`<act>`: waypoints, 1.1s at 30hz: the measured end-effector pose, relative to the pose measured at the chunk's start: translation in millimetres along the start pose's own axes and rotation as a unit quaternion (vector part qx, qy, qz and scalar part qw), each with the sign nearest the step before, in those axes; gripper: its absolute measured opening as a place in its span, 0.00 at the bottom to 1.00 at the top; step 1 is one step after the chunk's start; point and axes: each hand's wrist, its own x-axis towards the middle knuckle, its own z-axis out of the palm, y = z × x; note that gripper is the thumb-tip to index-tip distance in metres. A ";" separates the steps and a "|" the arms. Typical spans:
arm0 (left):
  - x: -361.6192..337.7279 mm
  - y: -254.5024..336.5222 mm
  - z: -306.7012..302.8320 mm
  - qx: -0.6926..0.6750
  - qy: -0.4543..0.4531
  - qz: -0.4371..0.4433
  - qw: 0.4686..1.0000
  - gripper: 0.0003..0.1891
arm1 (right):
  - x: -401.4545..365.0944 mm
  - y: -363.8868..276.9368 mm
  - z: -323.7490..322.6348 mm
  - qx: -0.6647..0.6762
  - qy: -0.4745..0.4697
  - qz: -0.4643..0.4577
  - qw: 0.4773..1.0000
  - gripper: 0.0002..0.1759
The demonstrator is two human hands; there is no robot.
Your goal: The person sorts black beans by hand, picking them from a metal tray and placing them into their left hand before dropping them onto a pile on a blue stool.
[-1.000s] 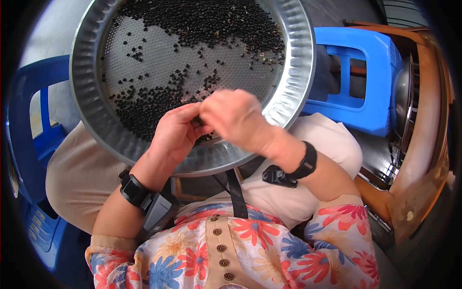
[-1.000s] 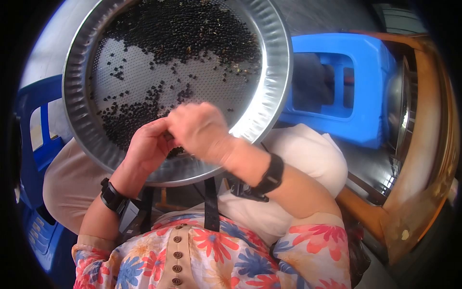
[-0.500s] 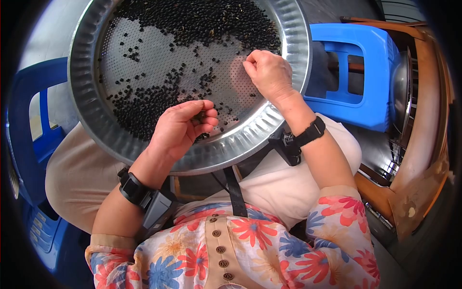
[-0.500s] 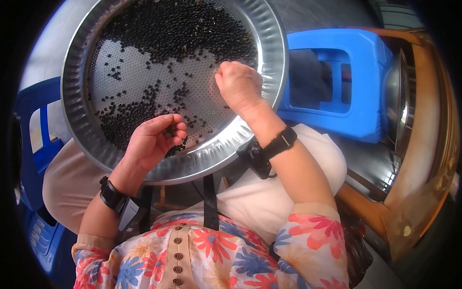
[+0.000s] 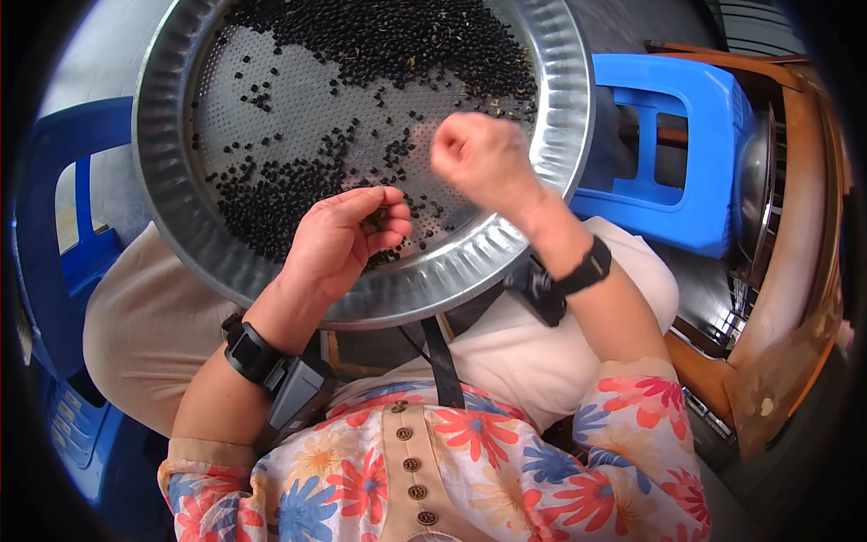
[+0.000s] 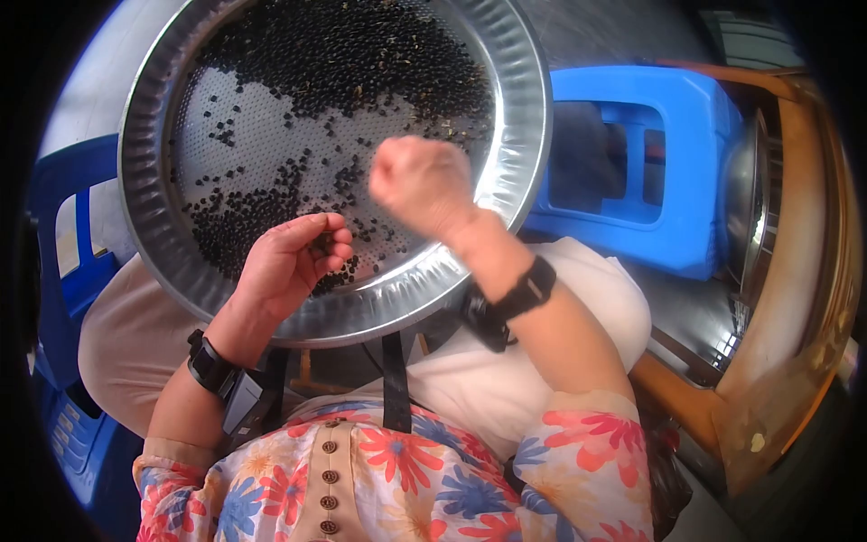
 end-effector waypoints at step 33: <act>-2.1 -0.2 1.1 -0.005 -0.013 -0.009 1.000 0.11 | 2.5 17.9 5.0 -0.042 -0.012 -0.009 0.999 0.07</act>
